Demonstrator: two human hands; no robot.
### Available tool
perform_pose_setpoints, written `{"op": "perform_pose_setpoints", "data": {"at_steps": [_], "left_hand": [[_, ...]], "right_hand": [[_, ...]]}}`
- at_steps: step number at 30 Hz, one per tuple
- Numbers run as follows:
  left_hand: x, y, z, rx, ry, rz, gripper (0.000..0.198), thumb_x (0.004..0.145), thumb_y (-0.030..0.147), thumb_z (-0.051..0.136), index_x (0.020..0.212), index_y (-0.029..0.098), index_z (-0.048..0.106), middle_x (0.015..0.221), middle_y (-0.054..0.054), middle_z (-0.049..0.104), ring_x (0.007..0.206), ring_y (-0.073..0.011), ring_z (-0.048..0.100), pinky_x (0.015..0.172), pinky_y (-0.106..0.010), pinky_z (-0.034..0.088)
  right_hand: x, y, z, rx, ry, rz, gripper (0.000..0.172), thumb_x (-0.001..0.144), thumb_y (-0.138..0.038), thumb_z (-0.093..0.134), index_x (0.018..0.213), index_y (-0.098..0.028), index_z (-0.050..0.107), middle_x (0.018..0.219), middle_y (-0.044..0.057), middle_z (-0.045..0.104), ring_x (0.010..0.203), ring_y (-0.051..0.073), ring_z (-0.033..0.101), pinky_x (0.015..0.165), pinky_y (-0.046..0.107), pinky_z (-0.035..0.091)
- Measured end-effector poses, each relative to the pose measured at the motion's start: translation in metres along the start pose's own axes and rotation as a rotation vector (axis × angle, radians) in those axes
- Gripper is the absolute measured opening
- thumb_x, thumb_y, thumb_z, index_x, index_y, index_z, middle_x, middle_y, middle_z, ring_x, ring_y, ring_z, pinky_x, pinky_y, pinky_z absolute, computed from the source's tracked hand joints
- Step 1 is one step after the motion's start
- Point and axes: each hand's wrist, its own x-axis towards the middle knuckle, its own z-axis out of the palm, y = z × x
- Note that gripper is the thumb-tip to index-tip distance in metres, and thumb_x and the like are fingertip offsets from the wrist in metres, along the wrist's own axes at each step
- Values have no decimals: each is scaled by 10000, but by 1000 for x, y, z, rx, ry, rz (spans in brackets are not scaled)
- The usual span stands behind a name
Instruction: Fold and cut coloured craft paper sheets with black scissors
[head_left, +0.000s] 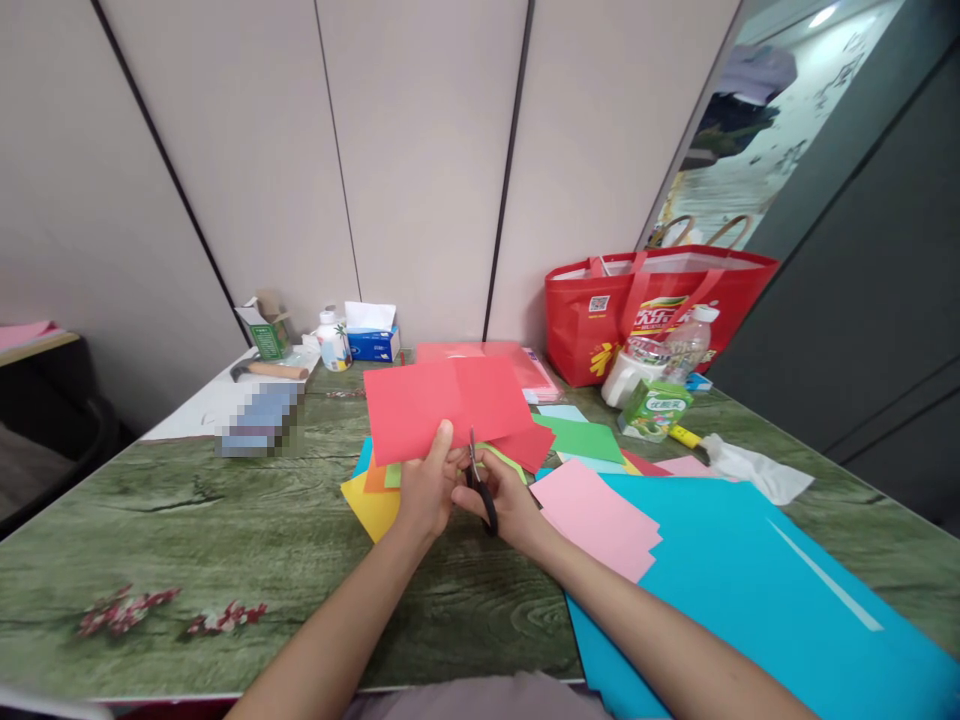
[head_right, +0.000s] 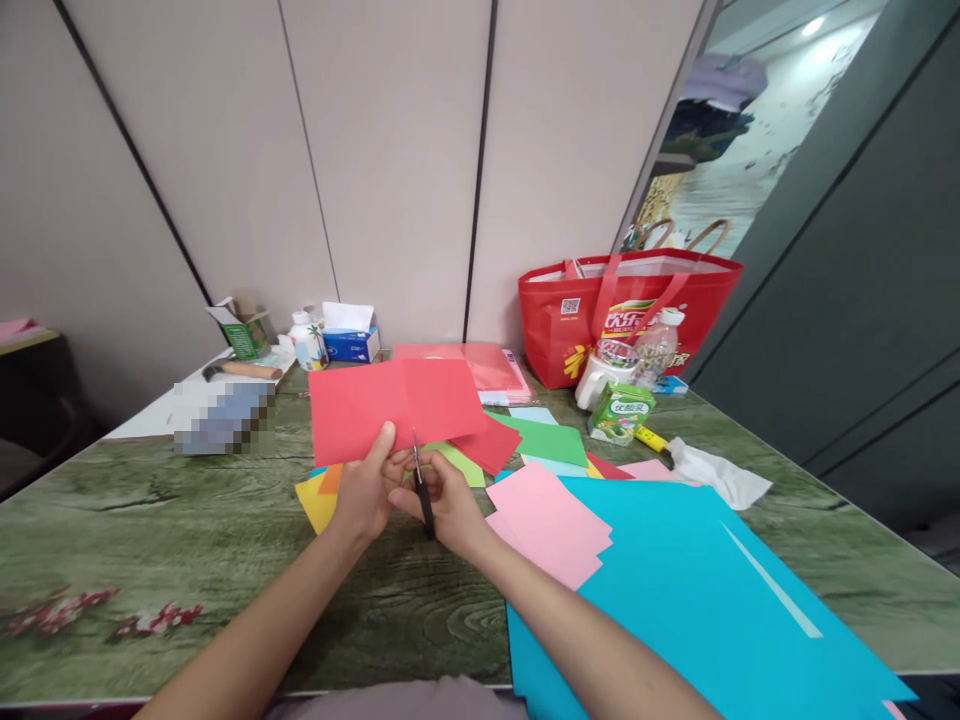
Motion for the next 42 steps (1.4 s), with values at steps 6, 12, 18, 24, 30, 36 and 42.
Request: {"op": "perform_pose_setpoints", "data": {"at_steps": [6,12,18,24,30,36,42], "left_hand": [[1,-3,-2,-12,12,30,307,638,293,732,874,138,612,780,-66,708,705,-196,672,684,-315,502],[1,-5,-6,73,60,42,307,630,335,735,824,124,623,774,-68,702,708,-194,663,723,-332,499],[0,-5,-8,110,51,76,319,626,343,733,857,151,626,831,-65,704,768,-194,661,768,-336,485],[1,-6,-9,121,53,107,344,624,337,736,894,150,634,855,-71,705,798,-198,662,804,-339,475],[1,-4,-8,142,85,63,377,597,372,750,855,123,633,810,-87,707,741,-200,665,755,-334,488],[-1,-2,-6,99,62,40,346,597,360,753,833,140,628,785,-63,705,749,-199,665,736,-325,490],[1,-5,-9,117,75,77,358,619,355,741,879,137,627,840,-79,703,745,-190,660,726,-316,489]], "right_hand": [[0,1,1,-1,6,-35,419,627,-435,743,842,-202,468,641,-39,498,574,113,451,532,242,326],[-1,-2,1,12,7,-40,434,613,-404,763,869,-198,480,653,-39,502,585,112,451,547,240,337],[-2,-4,2,69,5,-55,450,600,-360,783,890,-205,476,669,-38,509,635,124,470,584,244,359],[-2,-2,1,42,16,-50,431,611,-356,774,883,-212,472,671,-40,513,608,123,470,570,246,362],[-2,-1,1,50,26,-57,428,611,-349,774,880,-214,469,681,-39,517,610,122,481,583,251,379],[-3,-1,1,56,21,-56,445,605,-345,779,908,-214,480,745,-18,552,681,143,524,645,272,408],[-2,0,1,56,39,-64,434,605,-334,780,892,-216,478,731,-25,541,654,133,498,621,264,399]]}}
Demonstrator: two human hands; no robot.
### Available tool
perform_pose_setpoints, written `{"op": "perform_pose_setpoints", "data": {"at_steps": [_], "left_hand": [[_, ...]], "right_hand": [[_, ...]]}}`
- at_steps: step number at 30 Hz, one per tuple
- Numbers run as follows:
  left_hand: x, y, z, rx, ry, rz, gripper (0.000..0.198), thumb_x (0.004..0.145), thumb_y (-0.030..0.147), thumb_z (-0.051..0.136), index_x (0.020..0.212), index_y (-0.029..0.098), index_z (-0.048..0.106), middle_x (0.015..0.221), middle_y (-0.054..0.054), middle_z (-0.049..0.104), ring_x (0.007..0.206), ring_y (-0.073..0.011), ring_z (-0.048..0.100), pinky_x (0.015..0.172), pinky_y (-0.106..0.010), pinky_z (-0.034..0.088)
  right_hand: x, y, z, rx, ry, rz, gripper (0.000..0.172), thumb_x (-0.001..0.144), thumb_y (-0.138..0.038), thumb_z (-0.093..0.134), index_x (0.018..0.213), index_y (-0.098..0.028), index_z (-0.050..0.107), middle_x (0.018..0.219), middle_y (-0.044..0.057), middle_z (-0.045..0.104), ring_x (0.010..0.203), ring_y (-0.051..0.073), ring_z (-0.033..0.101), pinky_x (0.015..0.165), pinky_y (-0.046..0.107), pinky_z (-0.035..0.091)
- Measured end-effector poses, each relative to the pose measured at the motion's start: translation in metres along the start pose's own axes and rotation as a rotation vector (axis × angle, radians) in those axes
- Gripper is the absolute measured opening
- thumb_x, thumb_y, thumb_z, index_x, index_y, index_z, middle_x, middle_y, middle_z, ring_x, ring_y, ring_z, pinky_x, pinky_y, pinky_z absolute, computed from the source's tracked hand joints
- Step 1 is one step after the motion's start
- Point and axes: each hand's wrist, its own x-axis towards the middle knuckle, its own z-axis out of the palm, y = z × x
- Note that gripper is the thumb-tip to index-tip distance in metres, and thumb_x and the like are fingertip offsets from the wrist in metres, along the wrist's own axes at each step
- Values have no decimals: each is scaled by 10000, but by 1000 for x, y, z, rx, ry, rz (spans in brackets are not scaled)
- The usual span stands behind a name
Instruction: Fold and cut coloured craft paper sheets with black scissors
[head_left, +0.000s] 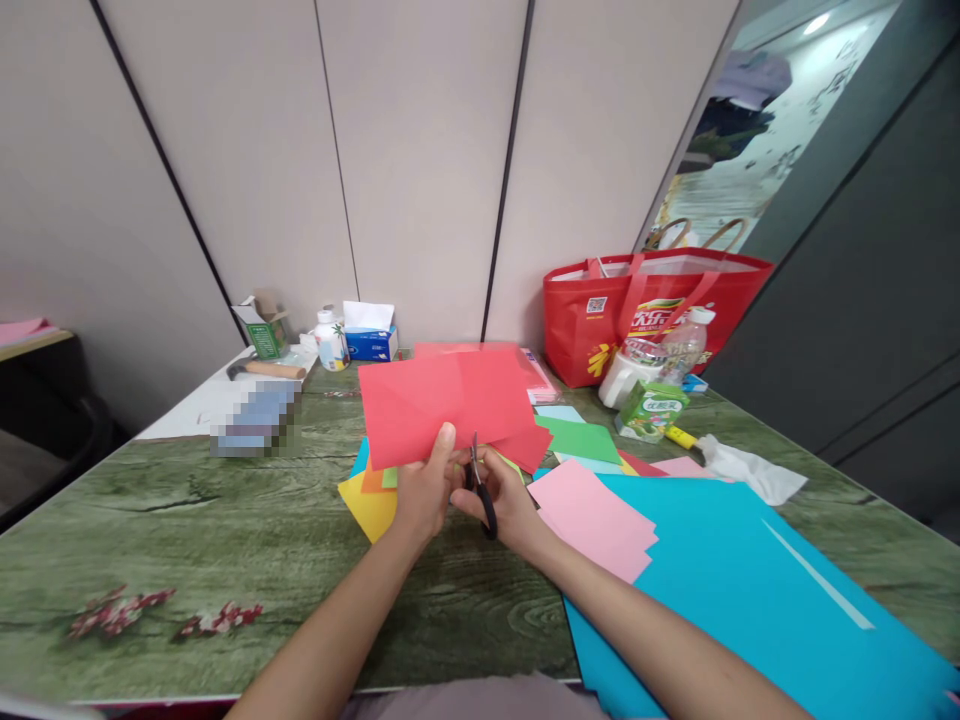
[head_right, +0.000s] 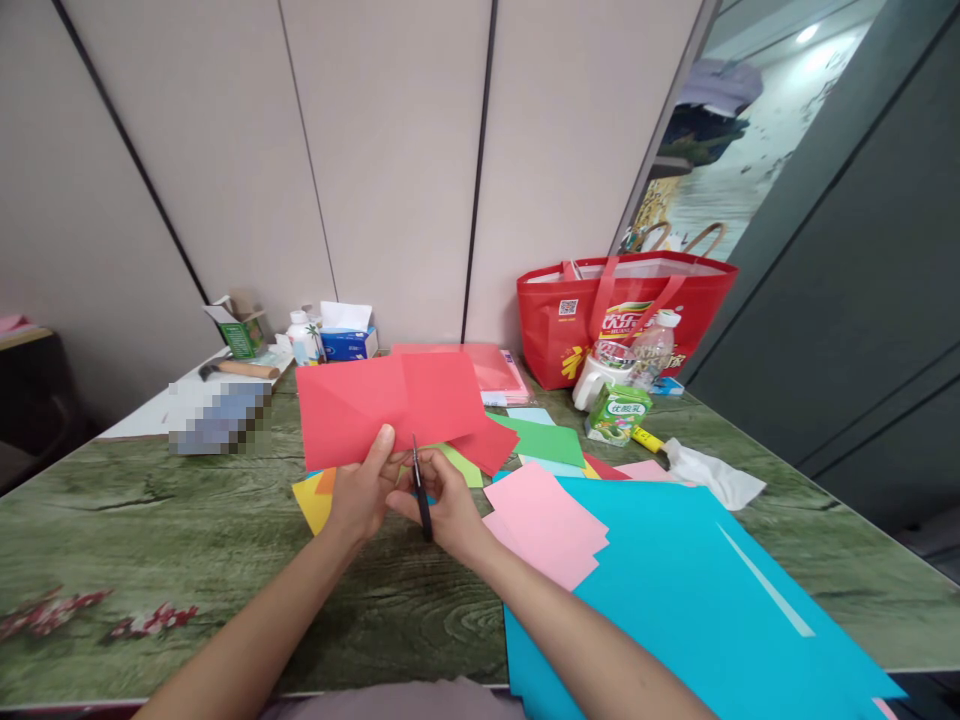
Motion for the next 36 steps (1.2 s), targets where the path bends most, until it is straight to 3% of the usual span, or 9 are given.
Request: {"op": "perform_pose_setpoints", "data": {"at_steps": [11,27,36], "left_hand": [[1,-1,1,1,4,-5,340,611,349,749,845,133,631,804,-77,701,769,-200,661,757,-335,491],[-1,0,2,-1,-4,59,350,631,313,743,921,144,646,872,-65,706,810,-189,662,844,-345,464],[1,-2,0,20,6,63,313,636,322,740,871,136,649,862,-65,702,784,-188,658,815,-353,476]], "right_hand": [[0,-2,-1,2,-21,22,420,612,-290,777,889,-210,472,681,-43,521,605,116,469,567,245,359],[-1,0,0,-60,21,53,420,610,-395,758,853,-212,468,647,-42,520,565,115,462,540,247,353],[-1,0,0,-28,26,80,410,591,-347,778,824,-195,477,609,-57,519,518,85,426,512,221,320]]}}
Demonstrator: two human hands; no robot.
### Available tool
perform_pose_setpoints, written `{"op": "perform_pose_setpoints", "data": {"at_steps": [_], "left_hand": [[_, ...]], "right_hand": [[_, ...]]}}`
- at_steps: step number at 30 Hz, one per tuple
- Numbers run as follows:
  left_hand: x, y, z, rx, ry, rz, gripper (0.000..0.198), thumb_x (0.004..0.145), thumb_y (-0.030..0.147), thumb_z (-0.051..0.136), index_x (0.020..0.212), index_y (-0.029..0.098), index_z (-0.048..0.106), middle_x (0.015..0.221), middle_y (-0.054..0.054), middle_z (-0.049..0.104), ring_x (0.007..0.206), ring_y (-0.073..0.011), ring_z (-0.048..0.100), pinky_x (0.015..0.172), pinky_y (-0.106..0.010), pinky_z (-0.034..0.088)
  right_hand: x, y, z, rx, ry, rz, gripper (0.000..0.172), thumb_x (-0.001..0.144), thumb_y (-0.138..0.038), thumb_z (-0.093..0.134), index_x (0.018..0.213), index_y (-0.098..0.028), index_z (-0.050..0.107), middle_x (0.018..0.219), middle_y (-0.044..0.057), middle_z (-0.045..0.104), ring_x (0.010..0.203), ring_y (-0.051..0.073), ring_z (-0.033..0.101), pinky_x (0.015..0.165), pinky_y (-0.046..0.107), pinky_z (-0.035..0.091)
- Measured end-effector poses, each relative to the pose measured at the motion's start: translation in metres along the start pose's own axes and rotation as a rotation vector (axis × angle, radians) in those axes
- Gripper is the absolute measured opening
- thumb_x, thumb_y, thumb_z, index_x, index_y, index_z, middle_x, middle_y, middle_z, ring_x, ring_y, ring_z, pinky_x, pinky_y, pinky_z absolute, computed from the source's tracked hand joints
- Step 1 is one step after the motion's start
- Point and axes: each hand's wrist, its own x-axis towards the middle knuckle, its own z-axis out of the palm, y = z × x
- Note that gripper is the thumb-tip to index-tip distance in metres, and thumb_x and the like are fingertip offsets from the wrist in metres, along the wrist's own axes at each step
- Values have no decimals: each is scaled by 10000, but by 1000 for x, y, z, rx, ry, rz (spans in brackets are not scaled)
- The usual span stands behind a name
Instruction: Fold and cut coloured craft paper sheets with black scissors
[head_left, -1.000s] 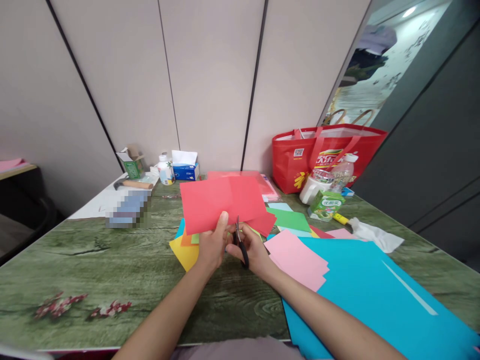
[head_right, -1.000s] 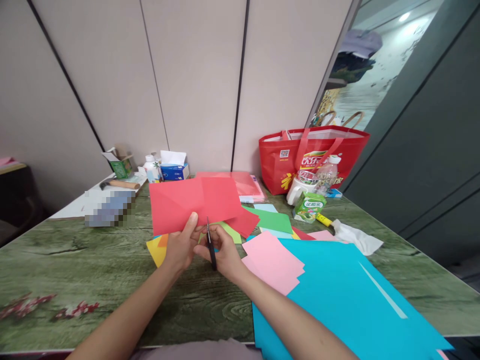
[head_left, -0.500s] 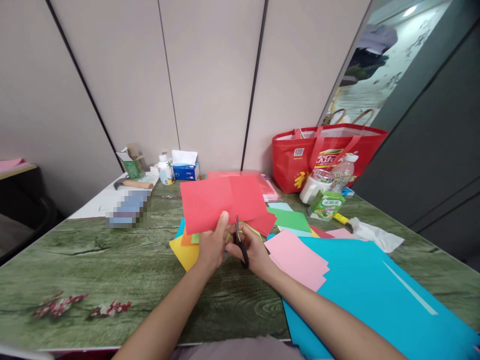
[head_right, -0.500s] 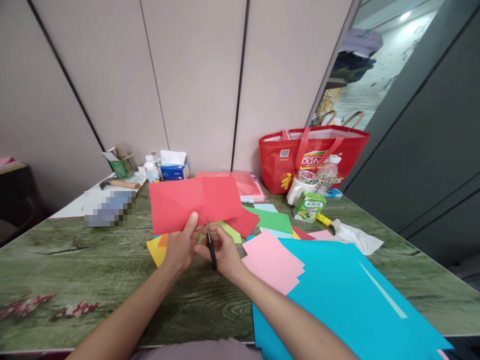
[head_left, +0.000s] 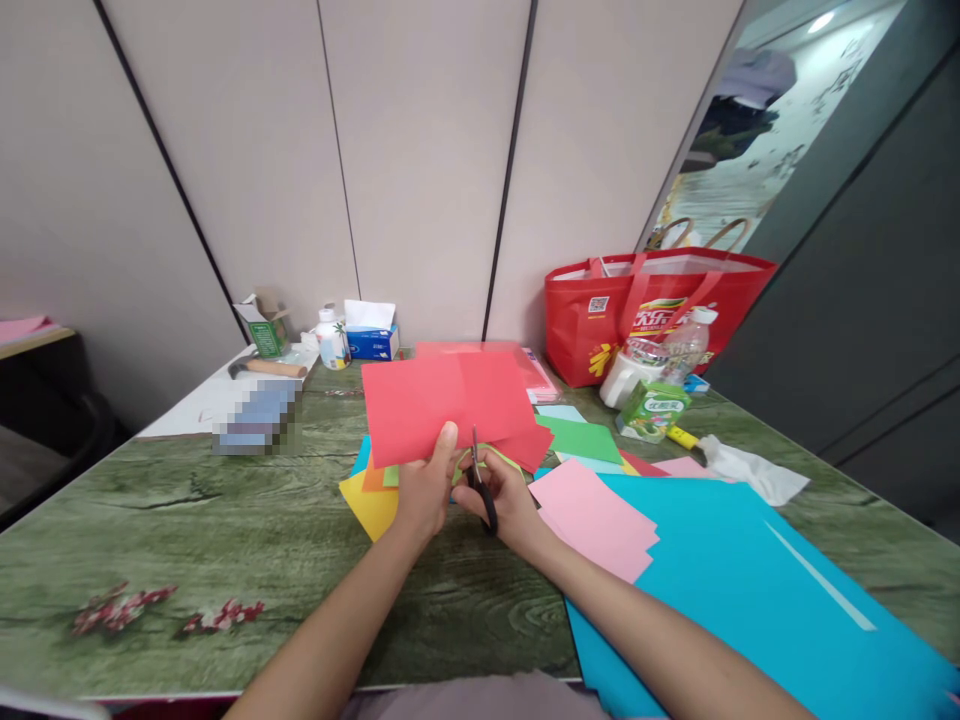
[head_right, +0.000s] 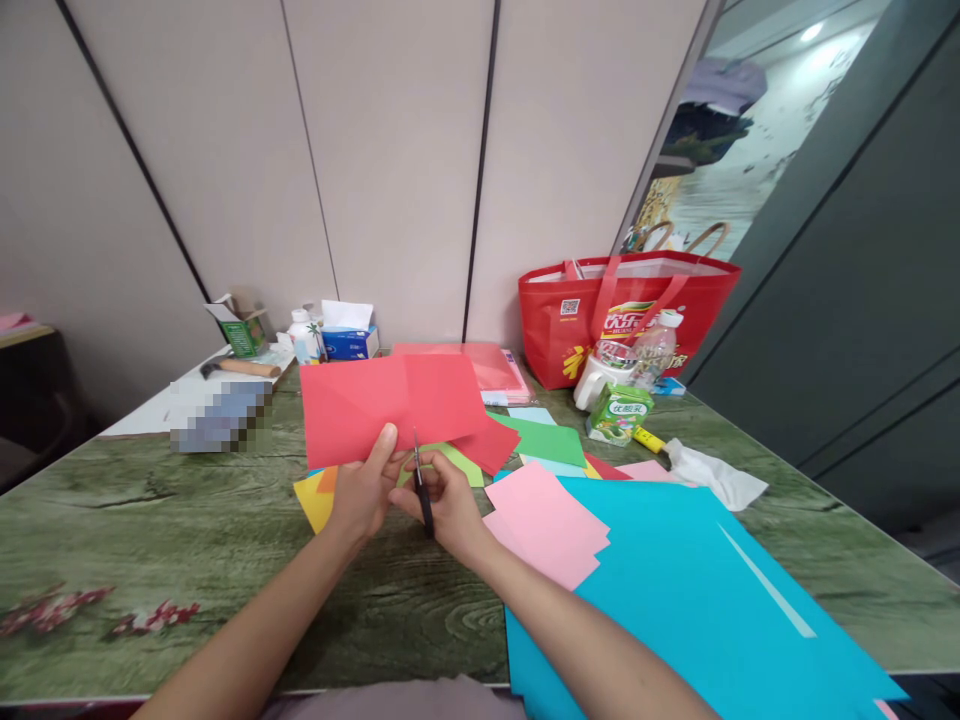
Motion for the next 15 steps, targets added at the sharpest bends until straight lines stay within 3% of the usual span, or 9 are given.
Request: {"op": "perform_pose_setpoints", "data": {"at_steps": [15], "left_hand": [[-2,5,5,-27,2,-46,344,570,335,772,813,128,644,785,-63,701,714,-190,662,742,-333,484]], "right_hand": [[0,3,-1,-22,9,15,417,588,-413,767,799,-207,472,566,-70,501,462,78,405,457,222,306]]}}
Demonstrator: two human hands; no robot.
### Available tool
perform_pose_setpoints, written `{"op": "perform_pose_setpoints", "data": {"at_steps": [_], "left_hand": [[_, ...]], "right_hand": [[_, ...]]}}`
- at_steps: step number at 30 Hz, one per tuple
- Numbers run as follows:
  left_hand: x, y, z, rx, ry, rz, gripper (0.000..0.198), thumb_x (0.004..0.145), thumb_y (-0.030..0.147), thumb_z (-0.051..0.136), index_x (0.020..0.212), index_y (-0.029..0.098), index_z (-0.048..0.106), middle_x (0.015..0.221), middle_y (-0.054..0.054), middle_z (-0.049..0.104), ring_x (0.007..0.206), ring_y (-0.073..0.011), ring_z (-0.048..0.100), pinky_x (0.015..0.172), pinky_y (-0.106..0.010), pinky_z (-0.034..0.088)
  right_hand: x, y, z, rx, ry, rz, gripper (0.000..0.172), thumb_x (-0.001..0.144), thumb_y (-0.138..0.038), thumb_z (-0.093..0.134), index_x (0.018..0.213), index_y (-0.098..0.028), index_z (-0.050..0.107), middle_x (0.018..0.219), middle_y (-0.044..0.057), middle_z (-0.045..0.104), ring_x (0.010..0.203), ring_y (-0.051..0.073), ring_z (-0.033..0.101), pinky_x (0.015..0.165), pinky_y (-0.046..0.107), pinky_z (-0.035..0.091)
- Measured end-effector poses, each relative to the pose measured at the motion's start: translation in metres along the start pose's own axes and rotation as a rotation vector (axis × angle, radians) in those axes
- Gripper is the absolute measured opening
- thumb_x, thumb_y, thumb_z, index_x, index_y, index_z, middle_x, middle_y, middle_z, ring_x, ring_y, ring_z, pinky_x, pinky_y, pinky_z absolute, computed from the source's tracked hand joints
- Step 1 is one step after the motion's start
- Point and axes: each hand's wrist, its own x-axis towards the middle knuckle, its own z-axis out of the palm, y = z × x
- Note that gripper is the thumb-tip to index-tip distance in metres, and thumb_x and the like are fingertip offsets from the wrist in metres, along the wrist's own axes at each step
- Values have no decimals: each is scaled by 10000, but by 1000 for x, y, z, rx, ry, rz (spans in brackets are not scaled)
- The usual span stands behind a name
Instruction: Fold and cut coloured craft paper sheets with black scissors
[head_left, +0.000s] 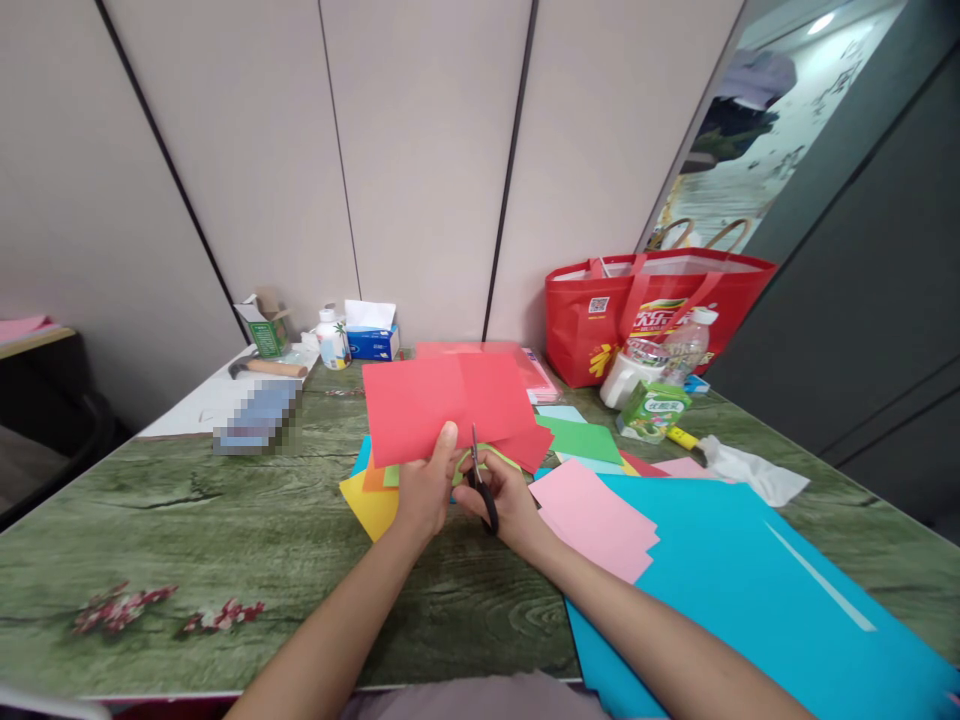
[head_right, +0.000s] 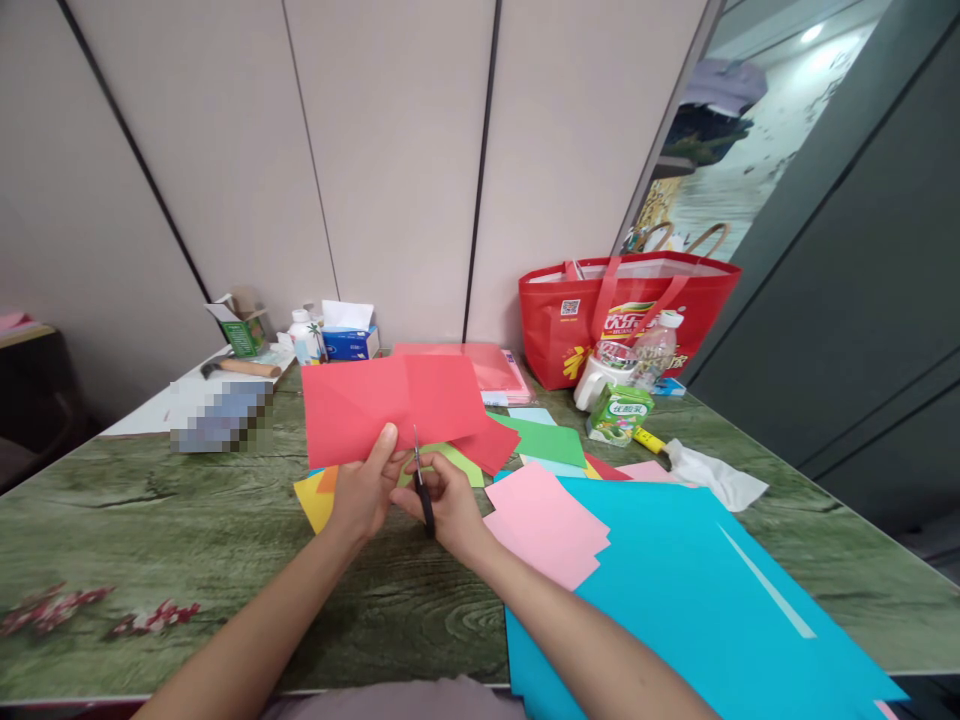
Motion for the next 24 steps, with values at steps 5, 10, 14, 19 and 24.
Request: {"op": "perform_pose_setpoints", "data": {"at_steps": [5,10,14,19,24], "left_hand": [[0,1,0,-11,-2,-13,349,557,341,776,780,122,622,728,-55,693,657,-177,652,732,-338,488],[1,-1,-3,46,-4,-25,372,607,370,745,850,110,638,806,-91,705,728,-202,664,761,-349,480],[2,-5,-5,40,-13,67,340,633,314,739,923,160,647,937,-65,703,882,-194,648,863,-336,454],[0,-3,-2,24,-50,58,344,619,296,748,926,175,654,925,-49,707,908,-204,641,884,-354,449],[-3,2,1,-46,-124,-42,425,627,311,740,1007,156,629,900,-67,708,855,-223,655,822,-381,479]], "right_hand": [[0,1,0,26,-4,9,411,595,-419,762,778,-210,458,533,-80,481,429,74,393,434,217,304],[-1,-1,1,21,-5,15,430,597,-417,761,830,-213,462,566,-68,508,456,89,432,460,229,335],[0,-3,1,-16,21,-48,454,598,-429,759,853,-216,451,597,-54,528,526,117,482,511,246,374],[2,-1,-1,-39,63,-104,461,584,-417,773,776,-218,404,654,-35,547,591,135,518,558,262,403],[1,0,-1,-54,76,-123,430,615,-396,761,833,-219,437,661,-32,538,632,151,516,586,272,411]]}}
